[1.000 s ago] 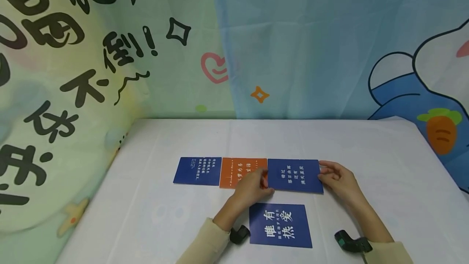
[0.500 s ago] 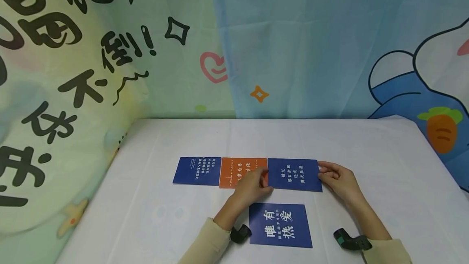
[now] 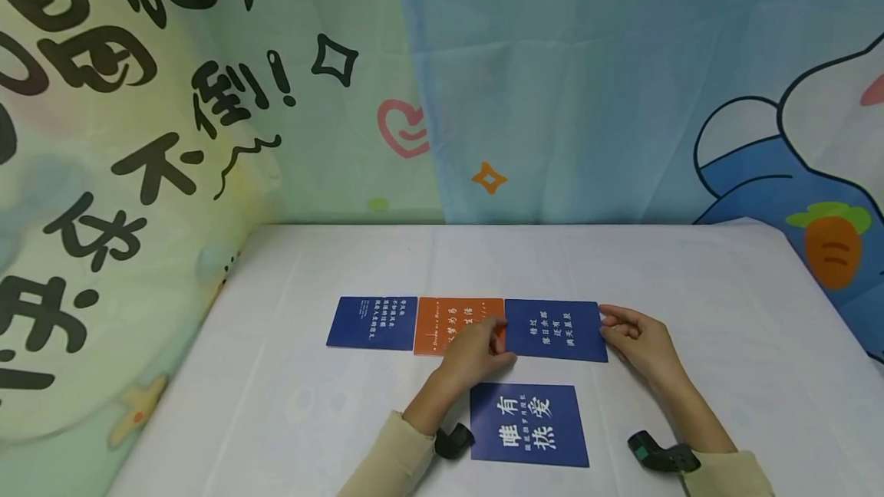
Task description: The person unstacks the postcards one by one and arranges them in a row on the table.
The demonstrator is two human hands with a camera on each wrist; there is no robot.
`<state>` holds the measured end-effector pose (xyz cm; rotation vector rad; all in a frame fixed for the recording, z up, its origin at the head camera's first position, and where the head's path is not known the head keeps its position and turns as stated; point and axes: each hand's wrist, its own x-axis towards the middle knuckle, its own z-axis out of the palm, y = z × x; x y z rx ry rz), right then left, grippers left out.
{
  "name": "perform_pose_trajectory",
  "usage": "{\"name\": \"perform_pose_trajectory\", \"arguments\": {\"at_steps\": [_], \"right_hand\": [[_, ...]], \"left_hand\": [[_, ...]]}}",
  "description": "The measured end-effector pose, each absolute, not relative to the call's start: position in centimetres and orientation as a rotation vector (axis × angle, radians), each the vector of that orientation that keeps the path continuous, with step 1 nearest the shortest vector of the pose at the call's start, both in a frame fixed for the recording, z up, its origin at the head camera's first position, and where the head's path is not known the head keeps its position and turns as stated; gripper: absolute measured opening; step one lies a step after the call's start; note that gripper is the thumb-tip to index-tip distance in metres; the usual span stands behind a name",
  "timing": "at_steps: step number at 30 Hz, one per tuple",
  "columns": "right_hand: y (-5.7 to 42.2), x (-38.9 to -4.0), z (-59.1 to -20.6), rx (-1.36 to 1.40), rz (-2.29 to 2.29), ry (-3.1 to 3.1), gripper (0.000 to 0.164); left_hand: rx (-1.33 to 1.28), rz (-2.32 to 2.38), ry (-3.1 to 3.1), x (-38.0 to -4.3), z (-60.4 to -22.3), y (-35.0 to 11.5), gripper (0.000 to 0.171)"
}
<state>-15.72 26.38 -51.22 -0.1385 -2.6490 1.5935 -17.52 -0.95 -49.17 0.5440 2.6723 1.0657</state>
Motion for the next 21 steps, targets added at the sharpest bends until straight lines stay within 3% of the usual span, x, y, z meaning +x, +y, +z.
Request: {"name": "perform_pose_trajectory", "arguments": {"at_steps": [21], "right_hand": [[26.40,-15.52,-51.09,-0.227,1.724,-2.636,0.042]], "left_hand": [[0.629,1.023,2.697,-17.64,-49.55,-0.91,0.050]]}}
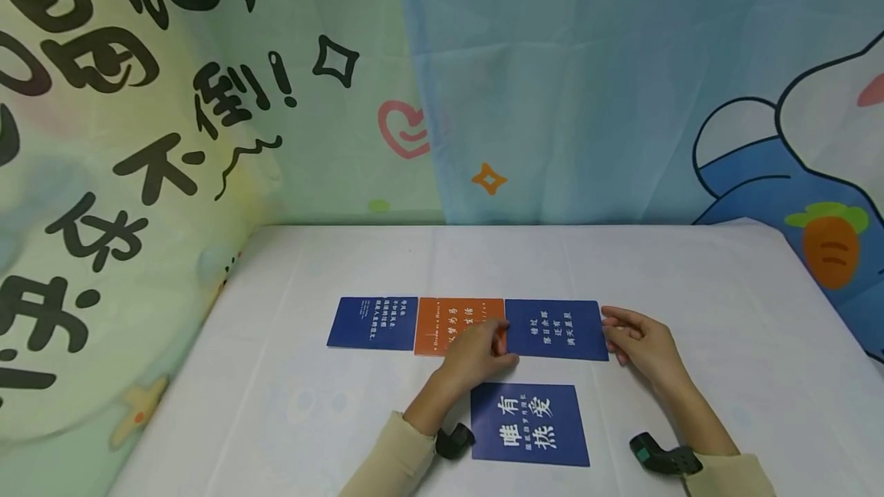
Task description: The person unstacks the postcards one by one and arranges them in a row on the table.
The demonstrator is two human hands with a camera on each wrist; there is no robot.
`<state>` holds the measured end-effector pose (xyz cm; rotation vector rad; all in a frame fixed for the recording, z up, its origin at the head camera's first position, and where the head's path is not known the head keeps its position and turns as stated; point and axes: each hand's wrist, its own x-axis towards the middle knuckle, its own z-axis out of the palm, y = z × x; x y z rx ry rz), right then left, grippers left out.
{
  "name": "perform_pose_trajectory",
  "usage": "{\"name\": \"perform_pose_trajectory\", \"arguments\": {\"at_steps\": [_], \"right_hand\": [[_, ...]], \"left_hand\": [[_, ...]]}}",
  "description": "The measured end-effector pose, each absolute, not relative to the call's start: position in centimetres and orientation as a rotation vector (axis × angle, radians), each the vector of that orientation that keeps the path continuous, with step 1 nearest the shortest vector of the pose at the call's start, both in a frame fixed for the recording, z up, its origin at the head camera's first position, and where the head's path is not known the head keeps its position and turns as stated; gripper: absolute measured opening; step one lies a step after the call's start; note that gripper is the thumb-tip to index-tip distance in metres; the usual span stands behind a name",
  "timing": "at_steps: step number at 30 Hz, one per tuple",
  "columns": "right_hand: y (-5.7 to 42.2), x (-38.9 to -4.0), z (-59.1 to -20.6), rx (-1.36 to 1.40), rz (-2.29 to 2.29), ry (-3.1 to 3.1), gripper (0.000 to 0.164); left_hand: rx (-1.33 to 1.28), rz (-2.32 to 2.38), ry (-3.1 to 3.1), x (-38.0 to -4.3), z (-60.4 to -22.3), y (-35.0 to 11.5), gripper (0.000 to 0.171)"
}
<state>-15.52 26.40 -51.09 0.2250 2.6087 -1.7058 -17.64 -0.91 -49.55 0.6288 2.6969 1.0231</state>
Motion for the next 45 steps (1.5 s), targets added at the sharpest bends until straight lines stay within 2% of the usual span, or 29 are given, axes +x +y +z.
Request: {"name": "perform_pose_trajectory", "arguments": {"at_steps": [14,38,45], "right_hand": [[26.4,-15.5,-51.2,0.195,-1.735,2.600,0.040],[26.6,-14.1,-50.9,0.208,-1.709,2.567,0.040],[26.7,-13.4,-50.4,0.241,-1.701,2.469,0.047]], "left_hand": [[0.628,0.997,2.706,-17.5,-49.3,-0.9,0.054],[0.600,1.138,2.627,-16.7,-48.8,-2.1,0.051],[0.613,1.117,2.667,-16.0,-48.5,-2.9,0.049]]}}
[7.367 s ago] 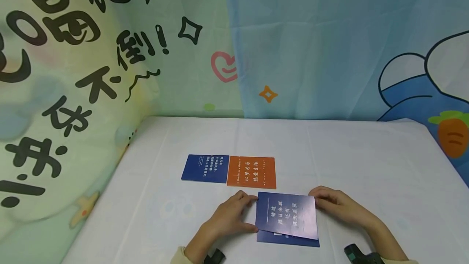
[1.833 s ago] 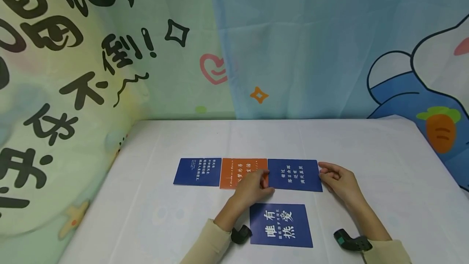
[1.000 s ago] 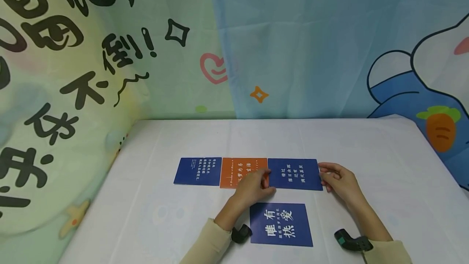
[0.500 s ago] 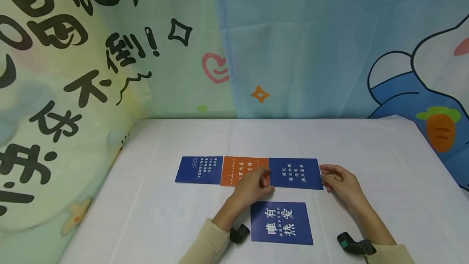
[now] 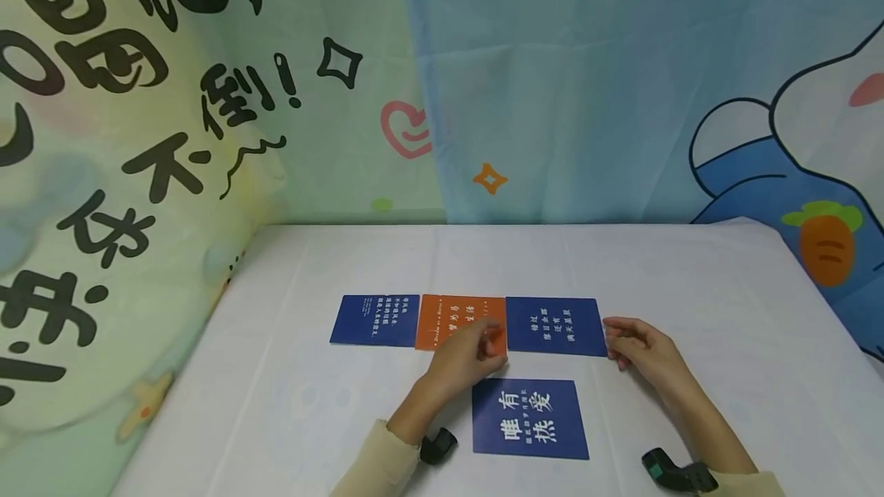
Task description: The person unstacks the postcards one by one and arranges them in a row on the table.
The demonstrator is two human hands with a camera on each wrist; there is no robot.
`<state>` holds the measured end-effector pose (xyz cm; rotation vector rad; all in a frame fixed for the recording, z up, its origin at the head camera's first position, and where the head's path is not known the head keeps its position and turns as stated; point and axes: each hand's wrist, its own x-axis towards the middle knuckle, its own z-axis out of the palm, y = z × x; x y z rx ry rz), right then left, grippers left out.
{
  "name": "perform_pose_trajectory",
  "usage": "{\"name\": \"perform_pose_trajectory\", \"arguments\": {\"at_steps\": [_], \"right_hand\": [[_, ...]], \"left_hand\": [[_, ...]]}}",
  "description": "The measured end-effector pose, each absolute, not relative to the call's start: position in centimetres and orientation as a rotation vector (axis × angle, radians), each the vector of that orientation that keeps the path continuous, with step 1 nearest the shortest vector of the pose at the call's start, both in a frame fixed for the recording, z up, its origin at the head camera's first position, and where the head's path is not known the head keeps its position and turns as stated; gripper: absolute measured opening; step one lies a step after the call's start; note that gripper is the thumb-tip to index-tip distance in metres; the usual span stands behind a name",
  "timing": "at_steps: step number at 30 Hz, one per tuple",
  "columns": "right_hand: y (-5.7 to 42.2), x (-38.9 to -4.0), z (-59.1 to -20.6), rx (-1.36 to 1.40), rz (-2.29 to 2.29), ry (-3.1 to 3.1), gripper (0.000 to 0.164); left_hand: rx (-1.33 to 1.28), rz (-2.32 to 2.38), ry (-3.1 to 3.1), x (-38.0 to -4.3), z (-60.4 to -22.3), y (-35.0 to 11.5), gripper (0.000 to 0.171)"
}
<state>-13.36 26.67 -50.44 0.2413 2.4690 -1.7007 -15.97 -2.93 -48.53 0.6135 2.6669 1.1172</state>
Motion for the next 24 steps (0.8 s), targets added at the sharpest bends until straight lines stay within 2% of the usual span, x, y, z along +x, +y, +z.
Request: {"name": "perform_pose_trajectory", "arguments": {"at_steps": [15,24], "right_hand": [[26.4,-12.2,-50.0,0.207,-1.706,2.387,0.048],[26.0,-11.3,-49.7,-0.240,-1.522,2.489,0.031]], "left_hand": [[0.621,1.072,2.698,-14.7,-47.9,-4.5,0.051],[0.617,1.070,2.692,-13.7,-47.8,-5.4,0.052]]}}
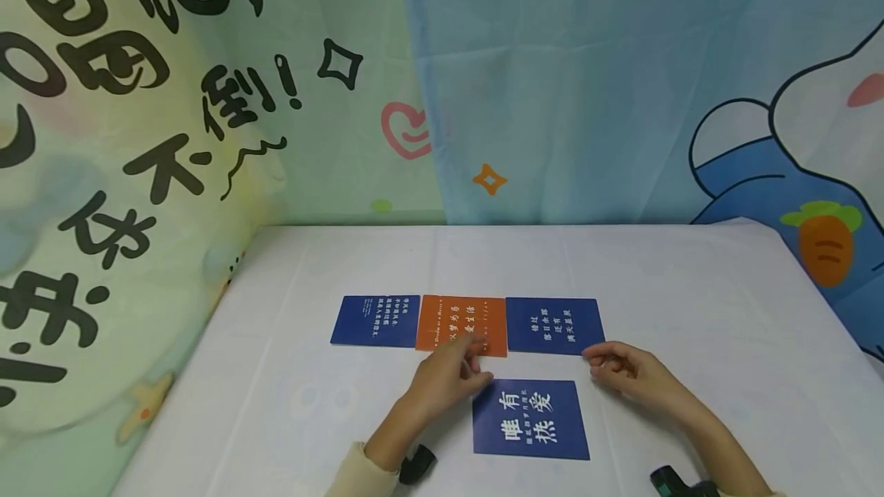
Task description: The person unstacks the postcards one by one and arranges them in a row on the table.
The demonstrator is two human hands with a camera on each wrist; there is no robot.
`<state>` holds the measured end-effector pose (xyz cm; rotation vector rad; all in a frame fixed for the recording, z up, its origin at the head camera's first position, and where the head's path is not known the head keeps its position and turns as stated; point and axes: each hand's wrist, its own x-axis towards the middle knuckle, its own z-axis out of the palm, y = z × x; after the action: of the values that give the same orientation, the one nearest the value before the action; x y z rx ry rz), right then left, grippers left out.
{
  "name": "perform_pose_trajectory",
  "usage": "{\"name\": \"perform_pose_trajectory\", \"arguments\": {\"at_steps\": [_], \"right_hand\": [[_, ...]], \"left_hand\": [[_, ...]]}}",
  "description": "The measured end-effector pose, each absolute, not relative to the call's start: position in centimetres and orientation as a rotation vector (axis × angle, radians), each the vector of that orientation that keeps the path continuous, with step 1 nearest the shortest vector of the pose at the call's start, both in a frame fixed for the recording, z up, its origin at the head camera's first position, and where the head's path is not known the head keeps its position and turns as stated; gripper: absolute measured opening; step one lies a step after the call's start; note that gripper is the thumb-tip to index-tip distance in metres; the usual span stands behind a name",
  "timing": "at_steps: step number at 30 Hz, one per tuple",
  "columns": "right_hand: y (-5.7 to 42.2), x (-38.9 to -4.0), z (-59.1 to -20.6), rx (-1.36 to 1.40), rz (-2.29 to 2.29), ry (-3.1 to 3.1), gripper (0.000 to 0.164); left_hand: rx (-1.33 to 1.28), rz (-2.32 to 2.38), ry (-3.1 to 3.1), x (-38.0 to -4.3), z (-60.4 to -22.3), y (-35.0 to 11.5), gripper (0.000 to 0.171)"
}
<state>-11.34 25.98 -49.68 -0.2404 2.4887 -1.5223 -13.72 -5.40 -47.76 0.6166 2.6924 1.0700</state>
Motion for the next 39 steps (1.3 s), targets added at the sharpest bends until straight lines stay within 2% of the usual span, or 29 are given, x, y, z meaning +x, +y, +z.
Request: {"name": "perform_pose_trajectory", "arguments": {"at_steps": [11,19,39], "right_hand": [[25.6,-11.0,-49.6,-0.485,-1.399,2.446,0.034],[25.6,-10.8,-49.8,-0.617,-1.450,2.434,0.038],[24.8,-10.8,-49.7,-0.502,-1.458,2.419,0.033]], "left_hand": [[0.527,1.047,2.655,-11.6,-47.4,-7.2,0.052],[0.499,0.951,2.658,-10.1,-47.2,-8.0,0.063],[0.597,0.812,2.654,-9.0,-47.7,-8.3,0.060]]}}
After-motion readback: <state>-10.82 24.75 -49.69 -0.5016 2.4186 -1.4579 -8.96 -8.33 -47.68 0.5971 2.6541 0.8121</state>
